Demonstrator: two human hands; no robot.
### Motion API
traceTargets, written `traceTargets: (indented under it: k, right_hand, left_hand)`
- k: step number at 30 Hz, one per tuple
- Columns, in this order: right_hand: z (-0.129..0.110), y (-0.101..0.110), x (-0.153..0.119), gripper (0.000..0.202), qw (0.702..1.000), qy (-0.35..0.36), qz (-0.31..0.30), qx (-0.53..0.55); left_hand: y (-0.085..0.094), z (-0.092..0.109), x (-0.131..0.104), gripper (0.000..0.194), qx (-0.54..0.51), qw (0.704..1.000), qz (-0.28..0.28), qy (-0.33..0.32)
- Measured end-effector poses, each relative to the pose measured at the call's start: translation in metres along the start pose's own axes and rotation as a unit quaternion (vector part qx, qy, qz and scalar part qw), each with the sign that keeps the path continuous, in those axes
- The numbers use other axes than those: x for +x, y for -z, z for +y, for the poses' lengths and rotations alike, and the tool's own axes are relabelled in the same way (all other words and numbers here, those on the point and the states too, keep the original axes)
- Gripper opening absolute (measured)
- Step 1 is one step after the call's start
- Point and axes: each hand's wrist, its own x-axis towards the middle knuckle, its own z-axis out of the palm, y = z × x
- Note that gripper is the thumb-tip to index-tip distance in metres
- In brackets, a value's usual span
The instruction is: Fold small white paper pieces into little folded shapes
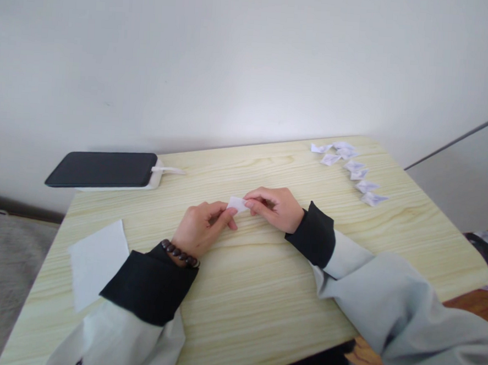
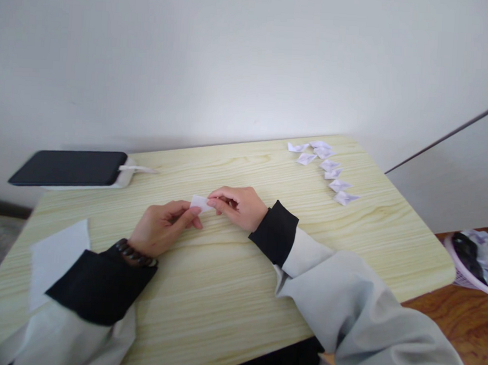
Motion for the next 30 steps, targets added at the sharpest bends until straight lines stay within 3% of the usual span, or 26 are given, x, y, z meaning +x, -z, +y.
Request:
traceTargets:
  k: [9,19,30]
  right_hand:
    - [-0.0007,-0.0008,0.0018,0.021,1.0,0.005,-0.012,-0.013]
    - [-0.0008,-0.001,0.0013,0.021,1.0,-0.03,-0.002,0.001]
    - [0.0008,-0.0026,0.0013,0.021,1.0,0.011,-0.019,-0.013]
  left_hand:
    - [-0.0008,-0.0037,-0.0001,0.039,0.036,0.999,0.0,0.004]
    - [-0.0012,0.0003,-0.0001,0.03,-0.04,0.999,0.023,0.008]
    - [-0.0008,-0.0007,-0.0006,0.031,0.019,1.0,0.022,-0.001]
